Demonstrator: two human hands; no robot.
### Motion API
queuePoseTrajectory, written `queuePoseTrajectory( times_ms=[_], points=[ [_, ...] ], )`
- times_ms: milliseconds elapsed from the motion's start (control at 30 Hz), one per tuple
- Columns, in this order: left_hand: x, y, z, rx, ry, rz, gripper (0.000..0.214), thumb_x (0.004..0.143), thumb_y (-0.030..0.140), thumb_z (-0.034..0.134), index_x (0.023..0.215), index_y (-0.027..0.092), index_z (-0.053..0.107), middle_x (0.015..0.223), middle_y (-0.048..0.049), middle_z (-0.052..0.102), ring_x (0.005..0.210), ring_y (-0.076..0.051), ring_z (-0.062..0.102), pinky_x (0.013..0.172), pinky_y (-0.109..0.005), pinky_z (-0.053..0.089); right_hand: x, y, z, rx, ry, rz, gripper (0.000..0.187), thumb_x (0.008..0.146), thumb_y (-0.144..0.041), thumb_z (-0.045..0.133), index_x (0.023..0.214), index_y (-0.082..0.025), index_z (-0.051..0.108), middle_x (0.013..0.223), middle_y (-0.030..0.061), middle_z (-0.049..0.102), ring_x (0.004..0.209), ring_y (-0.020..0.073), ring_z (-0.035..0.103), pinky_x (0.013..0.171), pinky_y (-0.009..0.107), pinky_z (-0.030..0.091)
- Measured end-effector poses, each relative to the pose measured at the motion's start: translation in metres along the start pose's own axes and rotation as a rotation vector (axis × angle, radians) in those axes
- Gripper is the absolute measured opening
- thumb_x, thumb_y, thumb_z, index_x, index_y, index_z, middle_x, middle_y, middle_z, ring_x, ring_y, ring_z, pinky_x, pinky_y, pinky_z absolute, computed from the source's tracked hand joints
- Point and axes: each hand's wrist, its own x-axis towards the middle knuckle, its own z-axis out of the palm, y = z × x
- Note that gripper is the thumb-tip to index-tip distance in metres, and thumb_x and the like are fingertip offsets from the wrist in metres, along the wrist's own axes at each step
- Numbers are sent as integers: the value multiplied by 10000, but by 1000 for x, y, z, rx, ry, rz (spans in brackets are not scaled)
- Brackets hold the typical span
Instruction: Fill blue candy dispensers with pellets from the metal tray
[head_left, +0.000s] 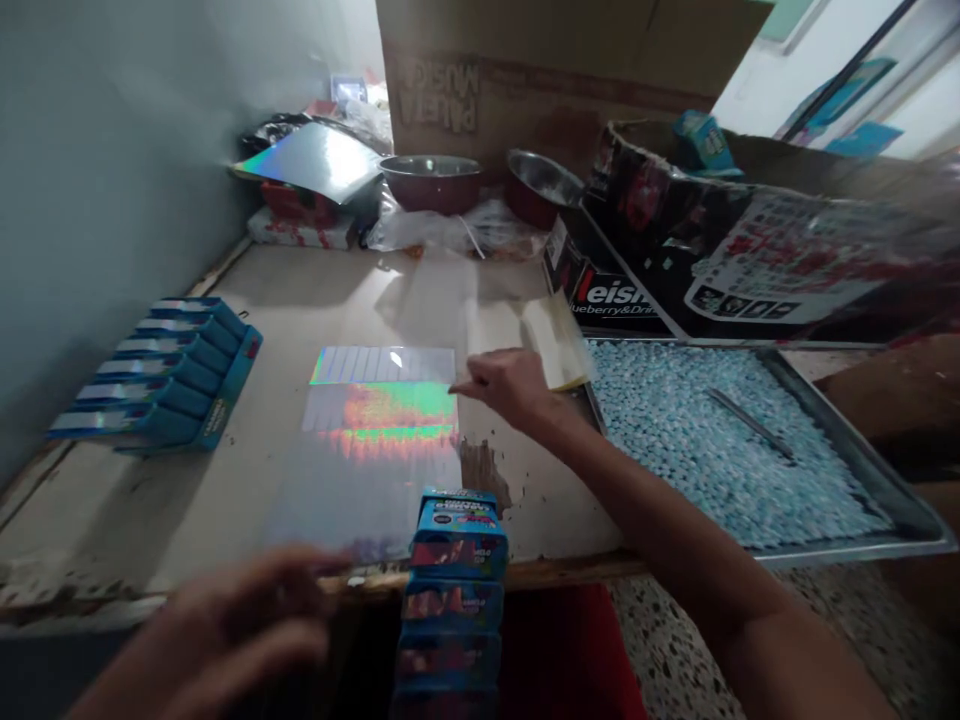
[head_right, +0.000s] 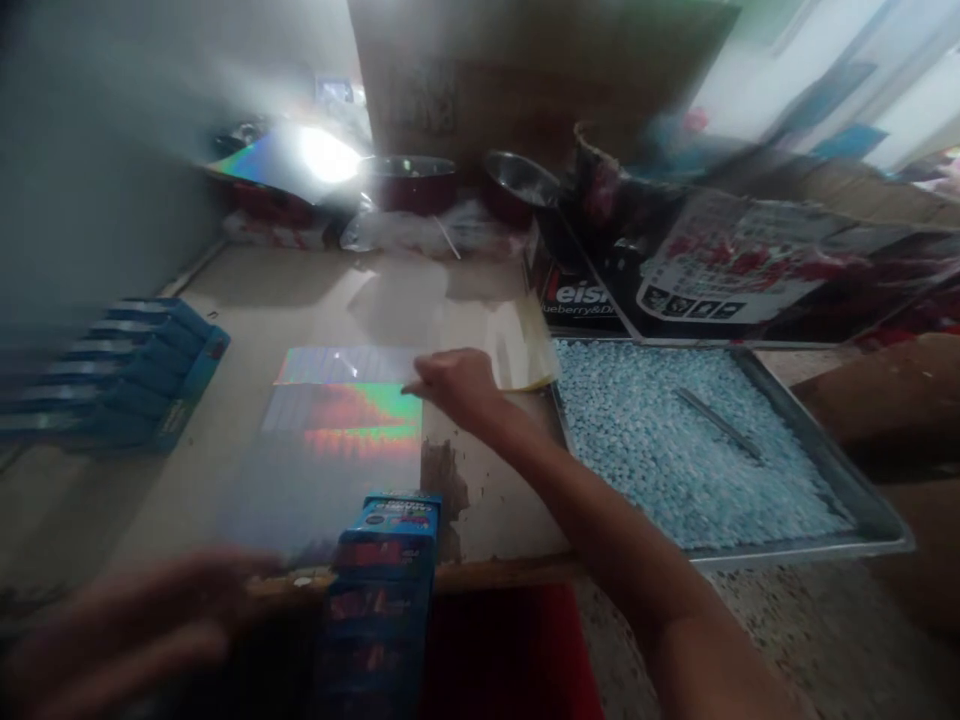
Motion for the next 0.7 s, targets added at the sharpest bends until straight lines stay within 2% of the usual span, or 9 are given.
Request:
queuePoseTrajectory(
  times_ms=[33, 67, 133, 167, 233, 300, 400, 500, 700],
  points=[
    [20, 13, -2, 151, 116, 133, 346, 732, 622, 772, 944, 350, 792, 978, -52, 769, 994, -337, 699, 1004, -540, 538, -4, -14, 4, -49, -86, -55, 410, 890, -534, 753, 690, -197, 633, 713, 16, 671, 674, 140, 543, 627, 281, 245],
    [42, 27, -1, 290, 248, 295, 290, 817, 566, 729, 987, 337, 783, 1060, -42, 763, 1015, -301, 687, 1024, -508, 521, -6, -24, 10, -88, -150, -89, 379, 896, -522, 752, 719, -201, 657, 737, 23, 695, 683, 147, 565, 622, 283, 237],
    [87, 49, 10, 539, 379, 616, 251, 900, 453, 693, 1087, 303, 766, 1176, -52, 739, 1139, -275, 637, 1103, -490, 441, -10, -37, 22, -140, -229, -124, 337, 912, -519, 736, 785, -209, 695, 782, 36, 732, 703, 161, 604, 612, 286, 225],
    [107, 56, 18, 663, 387, 719, 268, 918, 418, 684, 1137, 281, 753, 1225, -72, 722, 1175, -279, 613, 1105, -493, 421, -11, -41, 27, -153, -254, -137, 326, 920, -522, 724, 815, -214, 707, 802, 40, 745, 713, 168, 620, 606, 287, 220],
    [141, 59, 31, 861, 316, 856, 213, 952, 363, 648, 1070, 235, 770, 1156, -97, 732, 1123, -277, 608, 1013, -454, 445, -12, -43, 36, -165, -286, -154, 314, 935, -531, 702, 864, -225, 720, 828, 43, 759, 731, 178, 644, 592, 291, 206],
    [162, 54, 39, 968, 220, 885, 223, 988, 298, 585, 927, 210, 781, 990, -91, 738, 978, -242, 609, 862, -379, 451, -13, -41, 40, -165, -312, -153, 342, 937, -567, 683, 885, -231, 721, 833, 43, 763, 735, 183, 654, 579, 297, 192],
    [172, 43, 41, 991, 145, 843, 290, 995, 211, 539, 809, 187, 760, 831, -77, 698, 823, -196, 559, 708, -320, 377, -17, -39, 41, -161, -343, -115, 463, 932, -672, 618, 892, -220, 709, 837, 57, 760, 734, 187, 657, 568, 300, 187],
    [166, 37, 44, 1022, 108, 842, 302, 975, 145, 517, 742, 166, 708, 791, -70, 666, 782, -185, 531, 670, -314, 337, -26, -36, 40, -156, -394, -78, 504, 984, -670, 527, 897, -205, 703, 875, 75, 762, 774, 193, 668, 571, 294, 213],
    [139, 12, 63, 1098, 131, 924, 285, 920, 40, 488, 734, 179, 654, 795, -53, 643, 768, -188, 518, 627, -329, 307, -70, -29, 33, -203, -444, 19, 165, 991, -299, 582, 992, -197, 710, 981, 101, 749, 832, 222, 688, 626, 282, 344]
  ],
)
